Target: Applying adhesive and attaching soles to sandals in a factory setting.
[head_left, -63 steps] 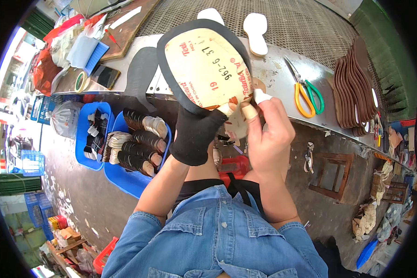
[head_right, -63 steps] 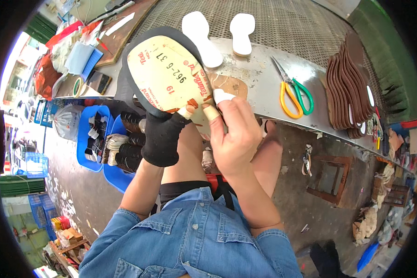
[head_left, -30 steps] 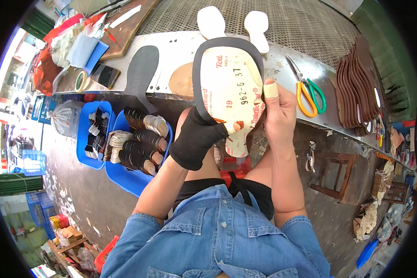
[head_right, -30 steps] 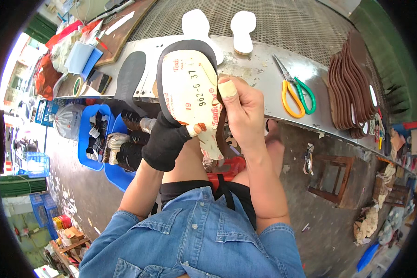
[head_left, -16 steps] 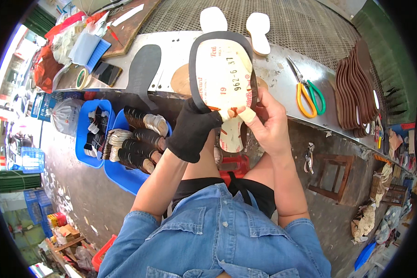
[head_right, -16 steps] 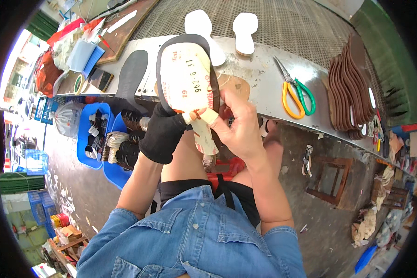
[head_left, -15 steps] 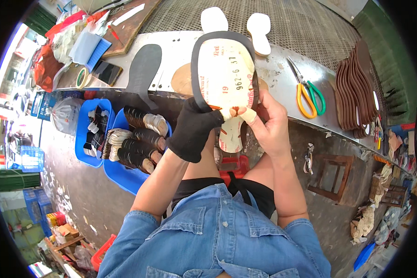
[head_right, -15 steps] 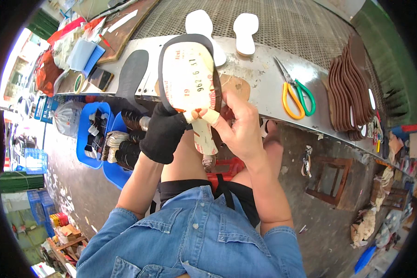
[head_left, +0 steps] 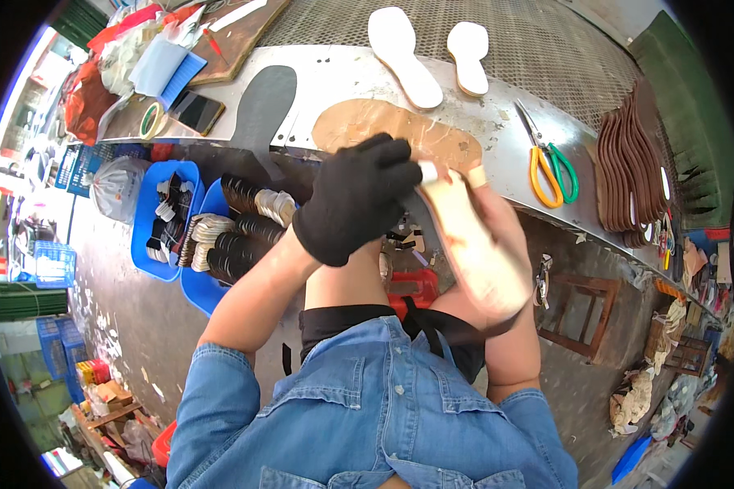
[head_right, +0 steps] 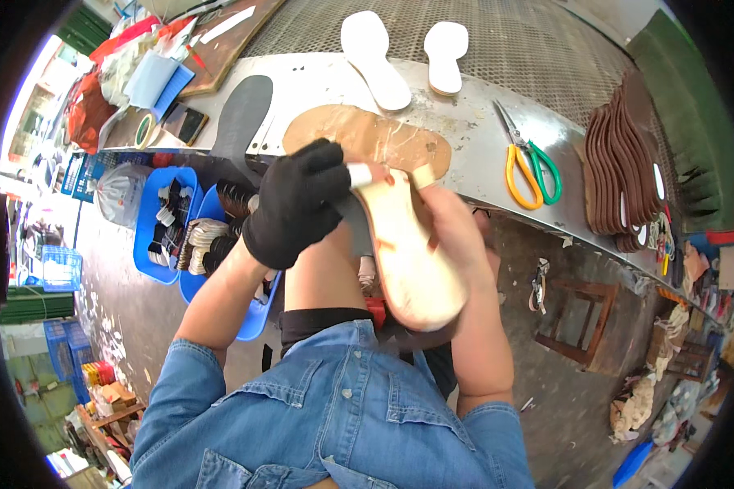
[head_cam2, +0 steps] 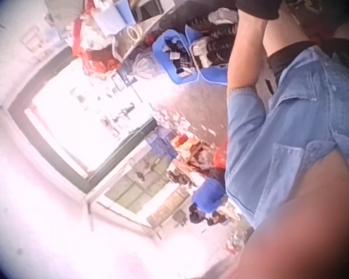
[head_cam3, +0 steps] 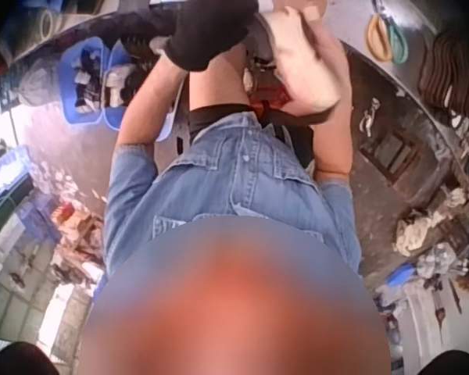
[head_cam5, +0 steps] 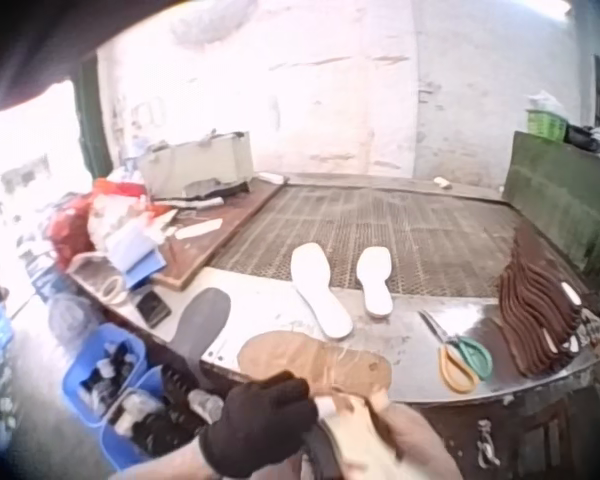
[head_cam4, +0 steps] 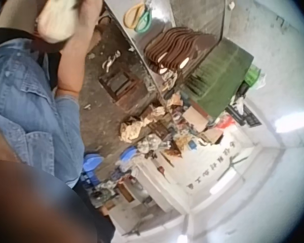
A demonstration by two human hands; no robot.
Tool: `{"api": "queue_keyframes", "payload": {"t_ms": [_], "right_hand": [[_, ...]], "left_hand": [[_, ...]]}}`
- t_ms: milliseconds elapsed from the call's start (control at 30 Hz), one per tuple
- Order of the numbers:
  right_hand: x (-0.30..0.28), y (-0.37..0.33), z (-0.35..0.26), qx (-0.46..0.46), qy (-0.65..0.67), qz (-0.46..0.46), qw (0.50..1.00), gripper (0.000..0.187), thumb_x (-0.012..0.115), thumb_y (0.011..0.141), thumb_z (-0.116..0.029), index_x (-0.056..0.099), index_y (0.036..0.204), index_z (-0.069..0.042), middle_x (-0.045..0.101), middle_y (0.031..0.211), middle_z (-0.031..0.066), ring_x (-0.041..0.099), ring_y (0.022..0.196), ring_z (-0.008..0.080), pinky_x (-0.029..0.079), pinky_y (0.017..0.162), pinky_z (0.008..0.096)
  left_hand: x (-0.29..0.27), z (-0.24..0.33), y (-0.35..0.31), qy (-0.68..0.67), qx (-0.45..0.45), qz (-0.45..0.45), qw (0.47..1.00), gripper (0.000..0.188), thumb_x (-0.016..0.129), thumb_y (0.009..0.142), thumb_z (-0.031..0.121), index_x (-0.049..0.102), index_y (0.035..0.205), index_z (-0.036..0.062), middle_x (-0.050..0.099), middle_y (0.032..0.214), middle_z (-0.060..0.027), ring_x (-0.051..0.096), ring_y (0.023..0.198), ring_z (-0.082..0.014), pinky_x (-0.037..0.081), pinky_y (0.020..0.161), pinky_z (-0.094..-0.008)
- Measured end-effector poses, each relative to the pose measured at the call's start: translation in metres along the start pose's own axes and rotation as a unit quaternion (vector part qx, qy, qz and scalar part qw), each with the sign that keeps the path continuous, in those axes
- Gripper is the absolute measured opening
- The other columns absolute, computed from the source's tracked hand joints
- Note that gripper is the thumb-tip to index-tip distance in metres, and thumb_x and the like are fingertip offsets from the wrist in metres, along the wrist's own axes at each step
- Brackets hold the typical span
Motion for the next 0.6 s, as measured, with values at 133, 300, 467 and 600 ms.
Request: {"api": "queue_keyframes", "payload": {"t_ms": [133,300,467,600], "right_hand": [[-0.034,0.004,-0.035,-0.115,-0.292,0.018,0.949,0.035,0.064,0.084,-0.022,0.053,0.111,-0.001,0.061,0.093,0.0059,0.06,0.082,0.0149,0.05,0.074,0.0296],[0.033,-0.007,-0.006,-0.17,-0.321,-0.09,0.927,0.072,0.079,0.066,-0.005,0.039,0.127,0.0,0.055,0.112,0.0097,0.053,0.105,0.0164,0.044,0.09,0.031],[0.03,0.002,-0.04,-0.296,-0.358,0.042,0.884,0.02,0.069,0.081,-0.016,0.06,0.083,0.003,0.055,0.06,-0.003,0.052,0.057,0.0064,0.044,0.052,0.0238],[0.017,0.006,-0.058,-0.364,-0.484,0.117,0.787,0.033,0.065,0.085,-0.026,0.053,0.072,0.001,0.034,0.053,-0.005,0.027,0.053,0.0054,0.022,0.045,0.0272]], "left_hand": [[0.023,-0.054,-0.014,-0.306,-0.19,0.007,0.933,0.028,0.064,0.079,0.006,0.061,0.107,0.003,0.066,0.086,-0.0072,0.059,0.078,-0.0122,0.048,0.071,-0.0279],[0.05,-0.069,-0.03,-0.462,-0.313,0.034,0.829,0.026,0.059,0.082,0.007,0.06,0.107,-0.0006,0.065,0.085,-0.0045,0.055,0.078,-0.0093,0.046,0.072,-0.0269],[0.043,-0.062,-0.035,-0.432,-0.306,0.013,0.848,0.027,0.059,0.083,0.007,0.058,0.107,-0.0036,0.063,0.095,-0.0106,0.055,0.087,-0.0121,0.046,0.076,-0.0287],[0.046,-0.055,-0.032,-0.416,-0.247,-0.021,0.875,0.047,0.07,0.074,0.016,0.052,0.113,-0.0048,0.061,0.103,-0.0152,0.057,0.09,-0.017,0.046,0.077,-0.0309]]}}
Point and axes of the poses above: each hand's wrist, its own y-axis towards the middle knuckle, its own x-axis out of the palm, z = x × y, the point moved 10 cm from there along y, towards the middle knuckle
